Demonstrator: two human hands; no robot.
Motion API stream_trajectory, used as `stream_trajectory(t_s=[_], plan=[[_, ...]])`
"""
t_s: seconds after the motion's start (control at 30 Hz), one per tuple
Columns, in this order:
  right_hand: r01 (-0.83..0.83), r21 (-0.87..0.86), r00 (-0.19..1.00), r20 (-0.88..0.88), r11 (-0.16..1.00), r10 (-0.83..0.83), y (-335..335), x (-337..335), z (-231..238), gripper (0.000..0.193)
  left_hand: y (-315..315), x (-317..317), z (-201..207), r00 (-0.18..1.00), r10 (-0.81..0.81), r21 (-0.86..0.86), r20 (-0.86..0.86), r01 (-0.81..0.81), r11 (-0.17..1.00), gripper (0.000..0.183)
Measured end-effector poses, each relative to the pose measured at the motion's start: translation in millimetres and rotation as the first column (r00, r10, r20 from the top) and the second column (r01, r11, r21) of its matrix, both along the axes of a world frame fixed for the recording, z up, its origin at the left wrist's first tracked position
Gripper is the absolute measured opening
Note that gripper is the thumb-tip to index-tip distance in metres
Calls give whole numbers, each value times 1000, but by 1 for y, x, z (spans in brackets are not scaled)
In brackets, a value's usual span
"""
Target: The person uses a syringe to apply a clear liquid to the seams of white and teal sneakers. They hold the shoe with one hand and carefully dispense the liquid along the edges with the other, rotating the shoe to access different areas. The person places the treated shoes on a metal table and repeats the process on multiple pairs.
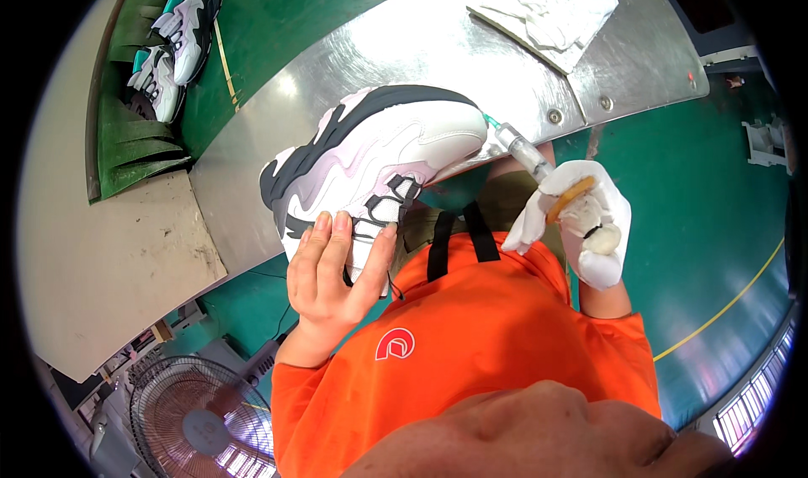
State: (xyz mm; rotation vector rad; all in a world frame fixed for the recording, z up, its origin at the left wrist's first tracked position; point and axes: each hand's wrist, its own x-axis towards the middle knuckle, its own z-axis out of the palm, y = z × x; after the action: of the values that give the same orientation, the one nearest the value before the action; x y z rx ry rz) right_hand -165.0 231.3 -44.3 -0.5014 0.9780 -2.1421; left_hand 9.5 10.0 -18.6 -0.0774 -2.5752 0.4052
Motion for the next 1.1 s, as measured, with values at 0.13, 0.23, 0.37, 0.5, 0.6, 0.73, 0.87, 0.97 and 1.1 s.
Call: stream_trajectory(t_s=[0.13,0.23,0.37,0.5,0.6,0.73,0.87,0.97,1.1], plan=[[-23,44,1000,-8,999,23,2,1,4,57,0,2,-1,1000,-2,-2,-14,2,1000,31],[-27,104,999,-36,994,31,3,3,7,54,0,3,-1,1000,-2,6,-14,3,1000,32],[-8,156,995,-94,988,23,4,5,8,52,-5,0,9,999,-3,19,51,2,1000,32],[12,183,989,-144,983,15,4,8,7,51,-10,-9,30,992,-30,166,123,9,986,34],[25,215,982,-189,976,16,1,6,6,52,-21,-23,52,972,-48,274,229,-16,962,37],[-12,113,965,-260,994,41,-6,-8,-18,52,-40,-55,71,944,-87,505,318,-91,858,50],[-67,38,968,-240,997,74,-15,-13,-39,51,-66,-86,84,897,-201,656,394,-121,745,51],[-61,28,948,-311,998,66,-22,-12,-55,53,-92,-101,82,843,-275,733,462,-189,653,51],[-24,138,875,-476,990,88,-29,-17,-65,51,-102,-125,92,723,-338,706,602,-285,649,54]])
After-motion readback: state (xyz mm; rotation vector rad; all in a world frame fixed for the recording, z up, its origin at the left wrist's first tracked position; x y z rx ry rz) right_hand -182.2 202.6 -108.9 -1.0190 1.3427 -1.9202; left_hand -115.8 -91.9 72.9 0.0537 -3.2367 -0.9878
